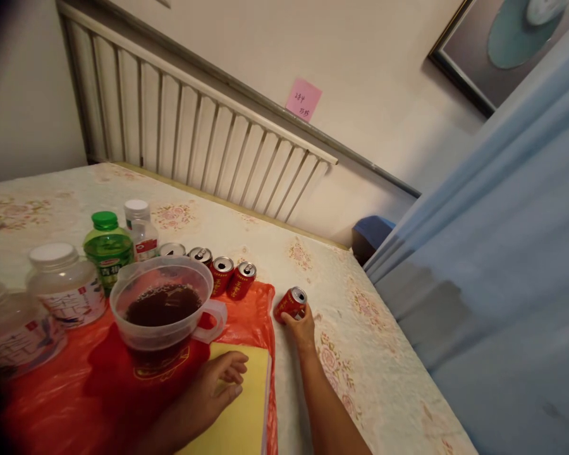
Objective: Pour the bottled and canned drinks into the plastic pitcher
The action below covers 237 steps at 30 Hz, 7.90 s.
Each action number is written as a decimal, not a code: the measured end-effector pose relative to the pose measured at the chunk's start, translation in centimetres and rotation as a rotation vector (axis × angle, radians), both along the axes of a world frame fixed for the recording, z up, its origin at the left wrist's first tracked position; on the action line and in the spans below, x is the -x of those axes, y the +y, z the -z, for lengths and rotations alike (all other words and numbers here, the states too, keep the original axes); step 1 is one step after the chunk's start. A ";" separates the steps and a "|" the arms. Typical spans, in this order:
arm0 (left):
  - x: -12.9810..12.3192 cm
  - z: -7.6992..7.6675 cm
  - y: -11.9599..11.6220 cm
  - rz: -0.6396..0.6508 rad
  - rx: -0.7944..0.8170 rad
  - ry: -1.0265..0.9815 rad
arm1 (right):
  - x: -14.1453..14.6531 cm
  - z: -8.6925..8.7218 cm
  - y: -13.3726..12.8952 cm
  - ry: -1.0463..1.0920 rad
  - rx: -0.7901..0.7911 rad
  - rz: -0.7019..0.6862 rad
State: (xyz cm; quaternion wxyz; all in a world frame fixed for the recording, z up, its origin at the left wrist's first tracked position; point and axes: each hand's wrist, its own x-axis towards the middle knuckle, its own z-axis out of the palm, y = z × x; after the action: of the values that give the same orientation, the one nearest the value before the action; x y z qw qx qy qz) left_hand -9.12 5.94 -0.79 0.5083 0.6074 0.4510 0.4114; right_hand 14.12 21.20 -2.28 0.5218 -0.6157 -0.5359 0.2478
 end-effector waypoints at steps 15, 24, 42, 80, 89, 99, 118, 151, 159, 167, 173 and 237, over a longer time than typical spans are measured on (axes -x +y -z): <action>-0.3 0.8 -0.2 -0.001 0.024 0.011 | 0.9 3.2 0.9 -0.034 -0.095 0.044; -0.3 0.4 -0.3 0.010 0.035 0.056 | 1.6 3.3 1.1 -0.093 -0.093 0.152; -0.3 0.3 -0.3 0.022 0.051 0.106 | 1.5 3.5 1.8 -0.093 -0.111 0.023; -0.3 0.5 -0.4 0.025 0.034 0.102 | 1.8 3.0 1.8 -0.110 -0.081 0.007; -0.3 1.1 -0.2 0.017 0.015 0.104 | 1.7 3.2 2.0 -0.116 -0.076 0.017; -0.3 0.4 -0.2 0.016 0.025 0.103 | 1.5 3.6 2.1 -0.128 -0.079 0.026; -0.5 1.2 0.2 0.009 0.021 0.077 | 1.2 3.7 -0.3 -0.274 -0.075 0.116; -0.2 0.8 0.1 -0.003 0.003 0.043 | 3.4 0.5 -6.3 -0.136 -0.152 0.098; -0.2 1.5 0.3 -0.011 -0.024 0.032 | 9.0 -3.9 -0.8 -0.204 -0.187 -0.213; -0.3 1.0 -0.4 0.034 -0.027 0.063 | 13.0 -5.0 5.0 -0.347 -0.174 -0.288; 0.0 0.8 -0.5 0.046 -0.022 0.023 | 13.5 -5.1 4.7 -0.394 -0.155 -0.288; 5.1 -2.8 -4.5 0.033 -0.082 -0.068 | 15.1 -9.1 -7.7 0.276 0.148 -0.927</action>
State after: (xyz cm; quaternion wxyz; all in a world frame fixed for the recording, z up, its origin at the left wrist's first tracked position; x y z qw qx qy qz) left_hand -14.25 1.45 1.99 0.5047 0.6206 0.4062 0.4416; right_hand -0.98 13.46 6.80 0.3775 -0.3089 -0.6605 0.5708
